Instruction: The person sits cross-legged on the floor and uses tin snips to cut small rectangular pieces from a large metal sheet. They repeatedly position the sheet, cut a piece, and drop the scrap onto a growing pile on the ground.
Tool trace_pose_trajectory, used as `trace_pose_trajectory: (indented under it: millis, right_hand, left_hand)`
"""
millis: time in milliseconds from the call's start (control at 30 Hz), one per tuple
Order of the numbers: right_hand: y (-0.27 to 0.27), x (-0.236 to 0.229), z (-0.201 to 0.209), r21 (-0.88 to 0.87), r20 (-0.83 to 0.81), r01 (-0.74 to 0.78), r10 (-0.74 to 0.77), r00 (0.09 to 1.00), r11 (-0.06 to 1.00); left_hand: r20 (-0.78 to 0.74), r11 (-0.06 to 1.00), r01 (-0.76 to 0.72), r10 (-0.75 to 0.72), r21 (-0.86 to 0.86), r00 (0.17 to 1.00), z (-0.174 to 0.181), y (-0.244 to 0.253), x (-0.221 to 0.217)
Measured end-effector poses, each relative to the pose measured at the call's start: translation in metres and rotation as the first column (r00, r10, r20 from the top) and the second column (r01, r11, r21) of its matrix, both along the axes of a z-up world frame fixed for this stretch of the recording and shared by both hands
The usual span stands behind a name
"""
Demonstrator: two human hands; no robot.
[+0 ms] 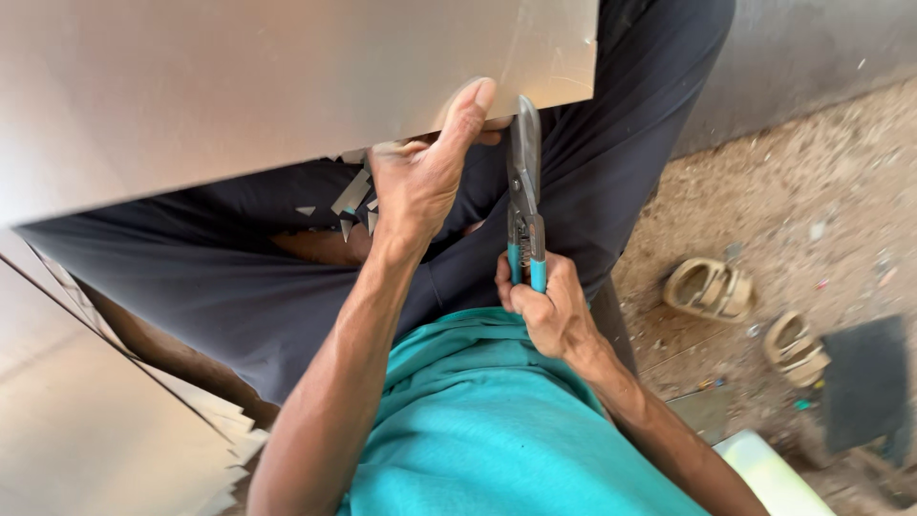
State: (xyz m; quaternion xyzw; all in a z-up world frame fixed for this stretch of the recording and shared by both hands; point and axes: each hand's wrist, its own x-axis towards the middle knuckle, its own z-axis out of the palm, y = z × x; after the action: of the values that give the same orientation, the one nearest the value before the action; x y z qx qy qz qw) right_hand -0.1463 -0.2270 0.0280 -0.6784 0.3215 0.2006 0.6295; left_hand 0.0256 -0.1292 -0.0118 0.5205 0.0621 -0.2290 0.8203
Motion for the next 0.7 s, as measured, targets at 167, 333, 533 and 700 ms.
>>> trace_pose_trajectory:
  millis: [167, 333, 533, 700]
  right_hand:
    - [-0.007, 0.002, 0.031, 0.028, -0.192, -0.325, 0.324, 0.926, 0.945]
    - [0.003, 0.042, 0.067, -0.026, -0.24, -0.63, 0.607, 0.758, 0.776]
    - [0.033, 0.089, 0.049, 0.112, -0.233, -0.667, 0.672, 0.703, 0.737]
    - [0.055, 0.108, 0.055, 0.059, -0.234, -0.711, 0.702, 0.673, 0.701]
  left_hand:
    - [0.033, 0.999, 0.029, -0.03, 0.026, 0.999, 0.008, 0.075, 0.029]
    - [0.224, 0.943, -0.297, 0.261, 0.147, 0.939, 0.015, 0.191, 0.028]
    - [-0.011, 0.94, -0.341, 0.341, -0.036, 0.94, 0.034, 0.176, -0.025]
    - [-0.01, 0.943, -0.326, 0.326, -0.07, 0.945, 0.034, 0.178, -0.025]
